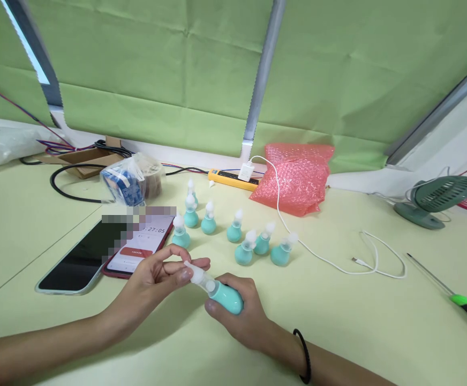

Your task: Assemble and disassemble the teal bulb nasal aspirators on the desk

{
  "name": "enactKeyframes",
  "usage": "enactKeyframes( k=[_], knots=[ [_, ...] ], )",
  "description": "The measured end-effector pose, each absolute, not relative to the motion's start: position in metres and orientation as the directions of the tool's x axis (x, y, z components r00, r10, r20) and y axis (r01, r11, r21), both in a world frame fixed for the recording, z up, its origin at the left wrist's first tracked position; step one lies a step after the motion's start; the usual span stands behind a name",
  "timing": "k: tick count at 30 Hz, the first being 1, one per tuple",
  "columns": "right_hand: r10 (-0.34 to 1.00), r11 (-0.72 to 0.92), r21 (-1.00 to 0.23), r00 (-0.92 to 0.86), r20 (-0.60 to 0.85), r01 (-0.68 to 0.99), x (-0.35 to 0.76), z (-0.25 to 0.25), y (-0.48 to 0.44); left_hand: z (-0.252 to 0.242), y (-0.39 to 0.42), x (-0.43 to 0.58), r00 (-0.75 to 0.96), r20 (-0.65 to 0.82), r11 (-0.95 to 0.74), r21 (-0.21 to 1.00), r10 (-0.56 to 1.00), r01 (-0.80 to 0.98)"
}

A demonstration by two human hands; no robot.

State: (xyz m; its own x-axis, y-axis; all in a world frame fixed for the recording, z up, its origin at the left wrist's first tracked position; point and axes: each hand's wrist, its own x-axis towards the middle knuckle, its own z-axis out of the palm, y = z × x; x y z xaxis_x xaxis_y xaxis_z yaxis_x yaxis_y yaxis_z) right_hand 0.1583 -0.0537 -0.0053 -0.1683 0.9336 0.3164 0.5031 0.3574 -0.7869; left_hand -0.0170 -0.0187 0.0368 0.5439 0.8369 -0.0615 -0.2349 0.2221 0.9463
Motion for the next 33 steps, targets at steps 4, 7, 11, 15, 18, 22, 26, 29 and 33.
enactKeyframes(
  k=[4,7,11,15,18,22,26,29,33],
  knots=[
    [0.932,0.360,-0.776,-0.170,0.320,0.518,0.1586,-0.0067,-0.0543,0.0335,-0.0187,-0.0160,0.531,0.001,0.148,0.960,0.848,-0.239],
    [0.924,0.379,-0.757,-0.177,0.338,0.532,0.1588,-0.0059,-0.0556,0.0320,-0.0202,-0.0146,0.524,-0.004,0.147,0.962,0.851,-0.231],
    [0.928,0.371,-0.755,-0.188,0.321,0.541,0.1594,-0.0049,-0.0575,0.0323,-0.0227,-0.0126,0.515,-0.003,0.134,0.967,0.857,-0.218],
    [0.938,0.345,-0.778,-0.180,0.295,0.525,0.1593,-0.0061,-0.0572,0.0321,-0.0244,-0.0120,0.520,-0.028,0.180,0.953,0.854,-0.245],
    [0.942,0.336,-0.799,-0.183,0.282,0.499,0.1586,-0.0063,-0.0562,0.0306,-0.0254,-0.0117,0.526,-0.034,0.208,0.939,0.850,-0.275],
    [0.950,0.313,-0.825,-0.173,0.262,0.470,0.1577,-0.0045,-0.0559,0.0283,-0.0260,-0.0108,0.531,-0.029,0.232,0.919,0.847,-0.320],
    [0.951,0.309,-0.827,-0.174,0.256,0.469,0.1581,-0.0049,-0.0561,0.0278,-0.0250,-0.0104,0.530,-0.040,0.243,0.916,0.847,-0.319],
    [0.953,0.304,-0.817,-0.162,0.257,0.490,0.1588,-0.0064,-0.0560,0.0285,-0.0238,-0.0102,0.538,-0.046,0.233,0.930,0.841,-0.284],
    [0.948,0.317,-0.796,-0.175,0.265,0.516,0.1595,-0.0066,-0.0567,0.0296,-0.0237,-0.0096,0.554,-0.030,0.214,0.938,0.832,-0.271]
  ],
)
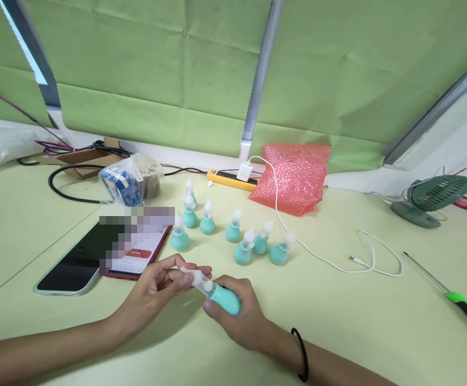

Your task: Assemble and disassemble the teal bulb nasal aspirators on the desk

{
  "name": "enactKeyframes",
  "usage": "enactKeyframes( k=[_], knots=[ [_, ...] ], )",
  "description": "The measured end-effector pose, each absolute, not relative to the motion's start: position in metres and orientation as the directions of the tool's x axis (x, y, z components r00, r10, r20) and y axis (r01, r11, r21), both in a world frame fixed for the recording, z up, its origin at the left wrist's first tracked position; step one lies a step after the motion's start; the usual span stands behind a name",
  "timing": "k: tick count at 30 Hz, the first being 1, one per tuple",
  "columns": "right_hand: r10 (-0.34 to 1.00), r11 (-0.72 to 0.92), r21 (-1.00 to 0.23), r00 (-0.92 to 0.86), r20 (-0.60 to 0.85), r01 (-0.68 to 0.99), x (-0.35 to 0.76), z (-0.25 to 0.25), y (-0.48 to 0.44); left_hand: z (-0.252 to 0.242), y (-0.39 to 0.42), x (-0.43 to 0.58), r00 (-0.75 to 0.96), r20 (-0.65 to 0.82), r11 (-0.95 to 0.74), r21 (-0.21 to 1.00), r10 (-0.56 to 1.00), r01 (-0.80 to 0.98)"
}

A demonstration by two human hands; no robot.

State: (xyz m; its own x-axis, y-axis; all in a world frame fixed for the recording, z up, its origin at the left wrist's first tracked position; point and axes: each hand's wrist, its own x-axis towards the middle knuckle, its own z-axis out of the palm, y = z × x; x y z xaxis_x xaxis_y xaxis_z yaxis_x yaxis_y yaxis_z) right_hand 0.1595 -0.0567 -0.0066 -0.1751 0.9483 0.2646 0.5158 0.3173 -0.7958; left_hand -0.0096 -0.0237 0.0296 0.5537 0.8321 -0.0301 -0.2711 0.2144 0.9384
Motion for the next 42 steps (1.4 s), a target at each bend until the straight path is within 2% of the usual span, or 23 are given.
enactKeyframes(
  k=[15,28,37,42],
  knots=[
    [0.919,0.394,-0.744,-0.238,0.314,0.540,0.159,-0.003,-0.059,0.022,-0.022,-0.012,0.601,0.016,0.176,0.949,0.799,-0.260],
    [0.930,0.363,-0.756,-0.259,0.260,0.545,0.159,-0.003,-0.058,0.017,-0.025,-0.011,0.566,0.039,0.172,0.934,0.823,-0.314],
    [0.945,0.276,-0.860,-0.287,0.160,0.430,0.157,0.001,-0.053,0.011,-0.029,-0.007,0.494,0.047,0.139,0.932,0.868,-0.333],
    [0.946,0.188,-0.923,-0.316,0.078,0.335,0.158,0.006,-0.054,0.008,-0.029,-0.006,0.507,0.023,0.143,0.947,0.862,-0.287]
  ],
)
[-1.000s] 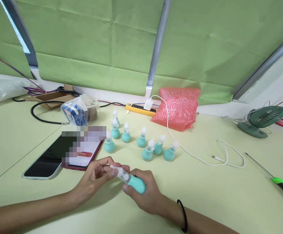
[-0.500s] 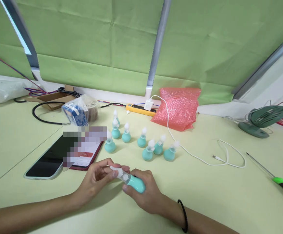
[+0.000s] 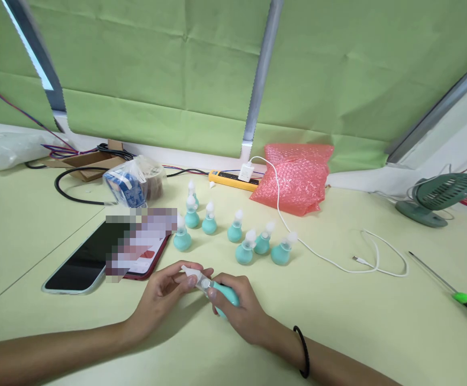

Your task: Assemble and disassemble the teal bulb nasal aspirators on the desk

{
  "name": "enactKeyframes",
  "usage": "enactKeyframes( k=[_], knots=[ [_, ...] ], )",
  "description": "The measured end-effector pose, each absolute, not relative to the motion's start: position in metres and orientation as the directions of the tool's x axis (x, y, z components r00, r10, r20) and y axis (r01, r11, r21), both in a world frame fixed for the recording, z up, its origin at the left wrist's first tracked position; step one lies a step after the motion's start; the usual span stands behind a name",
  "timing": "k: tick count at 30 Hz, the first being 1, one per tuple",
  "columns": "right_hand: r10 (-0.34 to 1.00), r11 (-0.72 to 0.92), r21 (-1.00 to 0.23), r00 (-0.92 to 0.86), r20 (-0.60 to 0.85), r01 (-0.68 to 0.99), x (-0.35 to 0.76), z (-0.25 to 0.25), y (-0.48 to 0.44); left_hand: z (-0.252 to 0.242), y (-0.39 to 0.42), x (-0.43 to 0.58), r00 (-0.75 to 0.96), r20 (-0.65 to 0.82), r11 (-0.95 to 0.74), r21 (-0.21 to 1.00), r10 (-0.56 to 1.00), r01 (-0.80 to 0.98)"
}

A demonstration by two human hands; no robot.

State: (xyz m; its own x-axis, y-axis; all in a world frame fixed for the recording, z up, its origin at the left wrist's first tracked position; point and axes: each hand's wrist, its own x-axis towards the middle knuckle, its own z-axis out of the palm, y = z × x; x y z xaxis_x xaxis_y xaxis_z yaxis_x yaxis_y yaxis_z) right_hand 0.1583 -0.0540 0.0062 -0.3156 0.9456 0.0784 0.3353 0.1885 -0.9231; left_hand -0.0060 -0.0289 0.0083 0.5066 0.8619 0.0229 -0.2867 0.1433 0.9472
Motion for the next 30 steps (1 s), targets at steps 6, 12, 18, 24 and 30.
enactKeyframes(
  k=[6,12,18,24,30],
  knots=[
    [0.921,0.283,-0.901,-0.356,0.159,0.330,0.156,0.009,-0.054,0.002,-0.027,-0.008,0.540,-0.041,0.221,0.936,0.841,-0.274],
    [0.915,0.402,-0.814,-0.229,0.333,0.420,0.169,0.039,-0.050,-0.003,-0.028,-0.011,0.552,-0.004,0.181,0.946,0.834,-0.268],
    [0.605,0.707,-0.604,0.129,0.786,0.368,0.217,0.106,-0.022,0.002,-0.028,-0.009,0.549,-0.003,0.070,0.993,0.836,-0.100],
    [0.620,0.450,-0.529,0.174,0.765,0.720,0.264,0.112,0.036,-0.001,-0.027,-0.012,0.575,0.007,-0.029,0.999,0.818,0.028],
    [0.922,0.253,-0.468,-0.064,0.382,0.847,0.287,0.074,0.067,-0.003,-0.026,-0.013,0.588,0.007,-0.051,0.997,0.809,0.058]
  ],
)
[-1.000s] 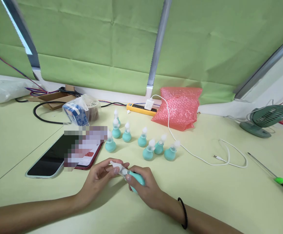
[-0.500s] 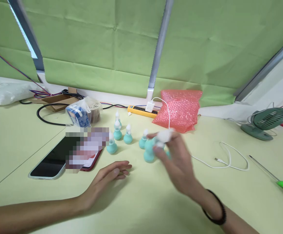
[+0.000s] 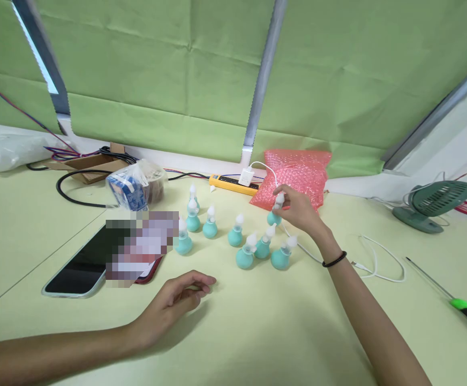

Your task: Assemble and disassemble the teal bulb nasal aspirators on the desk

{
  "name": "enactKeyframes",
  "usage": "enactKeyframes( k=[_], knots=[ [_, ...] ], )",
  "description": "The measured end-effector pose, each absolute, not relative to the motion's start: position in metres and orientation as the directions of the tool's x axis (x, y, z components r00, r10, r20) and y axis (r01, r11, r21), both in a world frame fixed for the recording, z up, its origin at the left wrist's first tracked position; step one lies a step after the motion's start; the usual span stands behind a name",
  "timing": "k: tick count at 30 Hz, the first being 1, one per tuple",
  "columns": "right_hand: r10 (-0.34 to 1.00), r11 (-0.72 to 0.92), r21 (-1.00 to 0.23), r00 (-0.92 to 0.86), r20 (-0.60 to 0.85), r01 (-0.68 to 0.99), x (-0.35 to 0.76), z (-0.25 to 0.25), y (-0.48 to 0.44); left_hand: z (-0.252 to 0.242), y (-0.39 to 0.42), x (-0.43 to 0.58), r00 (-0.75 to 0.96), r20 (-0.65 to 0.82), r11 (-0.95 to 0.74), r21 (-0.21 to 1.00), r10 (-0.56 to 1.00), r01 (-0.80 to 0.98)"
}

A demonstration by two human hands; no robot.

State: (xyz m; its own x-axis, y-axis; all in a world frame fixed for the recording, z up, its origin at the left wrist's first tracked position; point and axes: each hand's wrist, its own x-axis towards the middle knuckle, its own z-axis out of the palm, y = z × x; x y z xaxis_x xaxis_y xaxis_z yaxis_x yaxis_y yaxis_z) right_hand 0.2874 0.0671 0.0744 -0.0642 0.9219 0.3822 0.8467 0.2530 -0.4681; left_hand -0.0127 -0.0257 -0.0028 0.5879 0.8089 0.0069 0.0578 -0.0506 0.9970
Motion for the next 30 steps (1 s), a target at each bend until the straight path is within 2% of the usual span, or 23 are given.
enactKeyframes(
  k=[3,8,11,16,20,22,24,30],
  knots=[
    [0.961,0.217,-0.438,-0.113,0.252,0.872,0.292,0.066,0.071,-0.002,-0.026,-0.012,0.589,0.005,-0.054,0.996,0.808,0.066],
    [0.975,0.219,-0.410,-0.183,0.126,0.885,0.293,0.072,0.067,-0.002,-0.025,-0.011,0.595,0.020,-0.069,0.996,0.803,0.061],
    [0.975,0.220,-0.396,-0.197,0.098,0.892,0.291,0.081,0.061,-0.003,-0.025,-0.010,0.597,0.029,-0.078,0.995,0.801,0.056],
    [0.955,0.271,-0.361,-0.201,0.220,0.893,0.278,0.100,0.042,-0.002,-0.025,-0.010,0.594,0.021,-0.075,0.995,0.804,0.066],
    [0.881,0.386,-0.272,-0.264,0.392,0.882,0.248,0.118,0.018,0.000,-0.025,-0.010,0.595,0.016,-0.070,0.995,0.803,0.067],
    [0.845,0.438,-0.229,-0.312,0.434,0.869,0.233,0.123,0.006,0.000,-0.026,-0.010,0.595,0.020,-0.070,0.996,0.804,0.061],
    [0.846,0.470,-0.207,-0.371,0.382,0.858,0.222,0.123,-0.003,0.000,-0.026,-0.010,0.595,0.026,-0.072,0.996,0.803,0.053],
    [0.871,0.492,-0.089,-0.487,0.067,0.866,0.215,0.105,-0.011,0.001,-0.025,-0.010,0.602,0.031,-0.081,0.995,0.798,0.057]
  ],
)
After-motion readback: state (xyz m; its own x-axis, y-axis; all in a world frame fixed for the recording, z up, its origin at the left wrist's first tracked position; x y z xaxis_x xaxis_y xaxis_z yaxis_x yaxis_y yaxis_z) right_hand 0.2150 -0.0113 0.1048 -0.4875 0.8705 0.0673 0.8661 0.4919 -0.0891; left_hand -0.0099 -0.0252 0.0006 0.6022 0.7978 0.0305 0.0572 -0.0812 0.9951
